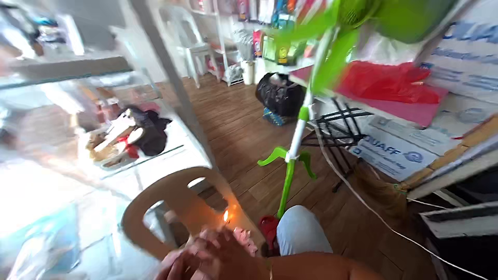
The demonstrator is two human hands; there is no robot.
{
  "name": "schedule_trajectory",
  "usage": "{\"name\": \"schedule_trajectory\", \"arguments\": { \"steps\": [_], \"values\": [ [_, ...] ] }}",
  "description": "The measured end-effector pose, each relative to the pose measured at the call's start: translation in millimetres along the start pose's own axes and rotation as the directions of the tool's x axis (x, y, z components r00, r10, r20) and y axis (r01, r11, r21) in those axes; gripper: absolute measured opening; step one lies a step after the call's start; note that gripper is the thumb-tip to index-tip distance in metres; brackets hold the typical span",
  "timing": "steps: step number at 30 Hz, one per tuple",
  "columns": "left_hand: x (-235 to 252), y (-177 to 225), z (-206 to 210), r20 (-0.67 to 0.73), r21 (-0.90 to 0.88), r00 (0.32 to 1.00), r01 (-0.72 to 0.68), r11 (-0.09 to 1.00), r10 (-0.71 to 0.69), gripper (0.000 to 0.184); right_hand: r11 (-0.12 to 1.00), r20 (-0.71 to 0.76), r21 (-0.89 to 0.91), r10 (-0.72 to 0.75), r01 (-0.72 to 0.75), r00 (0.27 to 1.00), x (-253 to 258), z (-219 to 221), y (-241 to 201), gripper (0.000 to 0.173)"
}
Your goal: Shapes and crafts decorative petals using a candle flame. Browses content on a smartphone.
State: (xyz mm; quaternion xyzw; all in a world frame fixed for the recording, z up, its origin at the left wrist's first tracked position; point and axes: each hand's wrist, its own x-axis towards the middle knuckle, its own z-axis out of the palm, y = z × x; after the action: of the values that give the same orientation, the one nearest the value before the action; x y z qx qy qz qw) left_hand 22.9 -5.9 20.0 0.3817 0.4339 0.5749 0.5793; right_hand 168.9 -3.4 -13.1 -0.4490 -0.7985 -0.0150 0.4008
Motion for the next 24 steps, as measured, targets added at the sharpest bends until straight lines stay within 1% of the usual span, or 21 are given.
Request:
{"name": "schedule_trajectory", "arguments": {
  "steps": [1, 3, 4, 5, 6, 7, 10, 12, 15, 18, 20, 21, 22, 24],
  "values": [
    [0.6, 1.6, 2.7, -0.031, 0.009, 0.999, 0.018, 1.0, -0.018, 0.023, 0.998, -0.005, 0.054, -0.011, 0.012, 1.0, 0.7, 0.5, 3.3, 0.035],
    [3.4, 1.7, 7.6, -0.121, 0.017, 0.991, 0.057, 0.998, -0.054, 0.023, 0.966, 0.021, 0.259, 0.02, -0.025, 1.0, 7.0, -3.1, 9.4, 0.033],
    [4.0, 1.8, 7.4, -0.133, 0.025, 0.989, 0.072, 0.997, -0.068, 0.02, 0.913, 0.058, 0.398, 0.071, -0.088, 0.996, 10.9, -5.4, 12.6, 0.032],
    [4.5, 2.1, 6.1, -0.129, 0.044, 0.989, 0.083, 0.996, -0.077, 0.018, 0.836, 0.102, 0.523, 0.132, -0.166, 0.986, 15.1, -6.7, 16.2, 0.031],
    [5.4, 2.0, 4.6, -0.115, 0.072, 0.99, 0.089, 0.993, -0.08, 0.017, 0.755, 0.141, 0.61, 0.196, -0.241, 0.971, 19.8, -7.6, 20.2, 0.03],
    [6.3, 0.6, 2.4, -0.094, 0.095, 0.993, 0.087, 0.992, -0.078, 0.015, 0.687, 0.176, 0.657, 0.263, -0.312, 0.949, 24.3, -8.2, 23.4, 0.029],
    [8.2, -6.2, -3.0, -0.051, 0.127, 0.997, 0.055, 0.99, -0.049, 0.011, 0.536, 0.336, 0.671, 0.397, -0.512, 0.854, 33.1, -10.7, 29.5, 0.029],
    [8.8, -8.5, -4.3, -0.04, 0.145, 0.999, 0.037, 0.989, -0.032, 0.009, 0.452, 0.434, 0.664, 0.417, -0.596, 0.799, 35.6, -11.2, 28.7, 0.027],
    [9.5, -11.1, -5.9, -0.014, 0.192, 1.0, -0.02, 0.981, 0.023, 0.008, 0.378, 0.516, 0.659, 0.402, -0.65, 0.757, 36.3, -10.4, 24.9, 0.023],
    [8.9, -13.2, -7.7, 0.002, 0.245, 0.998, -0.066, 0.967, 0.068, 0.007, 0.319, 0.539, 0.672, 0.408, -0.668, 0.737, 34.8, -9.3, 22.5, 0.013],
    [8.3, -14.0, -9.0, 0.014, 0.282, 0.996, -0.093, 0.955, 0.093, 0.008, 0.256, 0.571, 0.674, 0.414, -0.693, 0.709, 35.1, -10.0, 21.7, 0.01],
    [8.0, -14.5, -9.7, 0.021, 0.294, 0.994, -0.107, 0.95, 0.105, 0.007, 0.21, 0.598, 0.672, 0.412, -0.71, 0.688, 35.4, -10.6, 21.4, 0.009],
    [7.9, -15.1, -10.6, 0.031, 0.303, 0.992, -0.129, 0.944, 0.125, 0.007, 0.142, 0.637, 0.663, 0.408, -0.735, 0.654, 36.4, -11.9, 20.7, 0.008],
    [8.9, -18.7, -13.9, 0.069, 0.325, 0.977, -0.215, 0.921, 0.204, 0.008, -0.057, 0.753, 0.6, 0.378, -0.798, 0.539, 40.6, -17.5, 19.2, 0.008]
  ]
}}
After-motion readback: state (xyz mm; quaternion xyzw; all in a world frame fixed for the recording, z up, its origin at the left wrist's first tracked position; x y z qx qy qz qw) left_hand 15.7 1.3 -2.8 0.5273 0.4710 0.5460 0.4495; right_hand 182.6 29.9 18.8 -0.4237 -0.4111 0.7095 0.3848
